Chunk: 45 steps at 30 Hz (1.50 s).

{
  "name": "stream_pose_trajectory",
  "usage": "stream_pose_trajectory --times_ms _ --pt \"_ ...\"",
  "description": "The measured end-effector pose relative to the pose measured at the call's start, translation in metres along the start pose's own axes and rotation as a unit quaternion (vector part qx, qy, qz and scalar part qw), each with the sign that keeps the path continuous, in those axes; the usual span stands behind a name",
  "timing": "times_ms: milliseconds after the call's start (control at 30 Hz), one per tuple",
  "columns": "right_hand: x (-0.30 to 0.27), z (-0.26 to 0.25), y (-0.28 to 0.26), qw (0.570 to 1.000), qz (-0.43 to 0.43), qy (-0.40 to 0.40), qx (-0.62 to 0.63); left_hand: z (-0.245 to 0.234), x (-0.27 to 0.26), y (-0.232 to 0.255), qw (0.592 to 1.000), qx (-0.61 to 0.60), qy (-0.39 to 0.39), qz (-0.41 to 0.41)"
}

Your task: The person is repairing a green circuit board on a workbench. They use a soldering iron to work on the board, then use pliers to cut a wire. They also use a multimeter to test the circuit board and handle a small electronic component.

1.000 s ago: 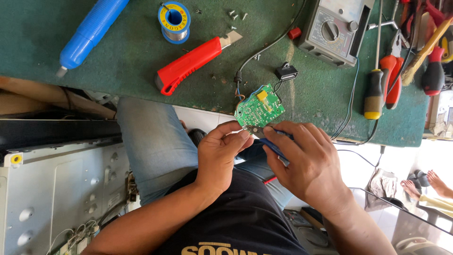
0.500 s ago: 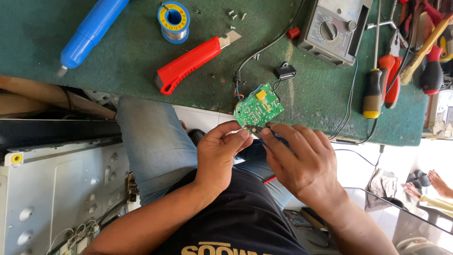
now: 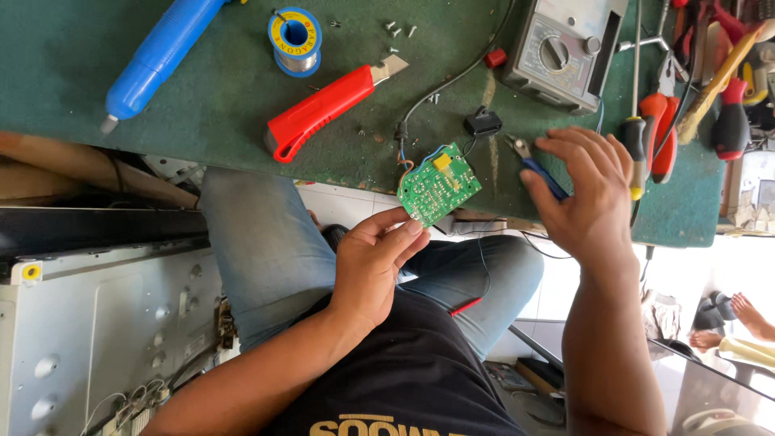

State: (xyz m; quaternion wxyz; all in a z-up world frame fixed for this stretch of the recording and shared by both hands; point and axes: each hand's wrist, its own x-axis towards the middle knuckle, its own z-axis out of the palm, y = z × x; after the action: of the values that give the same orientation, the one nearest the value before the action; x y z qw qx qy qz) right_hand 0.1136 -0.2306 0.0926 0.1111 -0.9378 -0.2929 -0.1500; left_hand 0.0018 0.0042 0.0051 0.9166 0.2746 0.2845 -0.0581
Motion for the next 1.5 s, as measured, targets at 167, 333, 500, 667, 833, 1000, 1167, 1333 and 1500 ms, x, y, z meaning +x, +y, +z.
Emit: stream_pose_trajectory --times_ms 167,333,500,667,833,1000,1167,1333,1500 --pt "0.009 -0.002 -0.011 0.999 -0.03 0.038 -0.009 -0.001 0.001 0.0 1.0 -0.009 0.002 0.002" --pt "0.012 0.016 -0.072 0.967 -0.171 0.075 0.175 -0.01 0.012 -0.012 1.0 -0.022 0.014 -0.002" --pt "0.012 0.039 -0.076 0.957 -0.2 0.111 0.18 -0.021 0.018 -0.016 0.998 -0.051 -0.01 -0.019" --pt "0.006 0.044 -0.071 0.953 -0.19 0.121 0.202 -0.031 0.025 -0.02 0.991 -0.107 -0.054 -0.066" --pt "0.005 0.046 -0.066 0.947 -0.176 0.12 0.24 -0.034 0.031 -0.031 0.978 -0.14 -0.109 -0.114" --pt "0.005 0.042 -0.068 0.942 -0.174 0.127 0.257 -0.029 0.031 -0.032 0.98 -0.115 -0.127 -0.098" --pt "0.006 0.041 -0.066 0.938 -0.171 0.129 0.272 -0.029 0.032 -0.035 0.984 -0.09 -0.131 -0.08" --pt "0.008 0.04 -0.069 0.935 -0.178 0.14 0.273 -0.02 0.025 -0.028 0.986 -0.056 -0.154 -0.03" --pt "0.007 0.046 -0.067 0.934 -0.178 0.152 0.271 -0.002 0.013 -0.016 0.982 -0.066 -0.179 -0.017"
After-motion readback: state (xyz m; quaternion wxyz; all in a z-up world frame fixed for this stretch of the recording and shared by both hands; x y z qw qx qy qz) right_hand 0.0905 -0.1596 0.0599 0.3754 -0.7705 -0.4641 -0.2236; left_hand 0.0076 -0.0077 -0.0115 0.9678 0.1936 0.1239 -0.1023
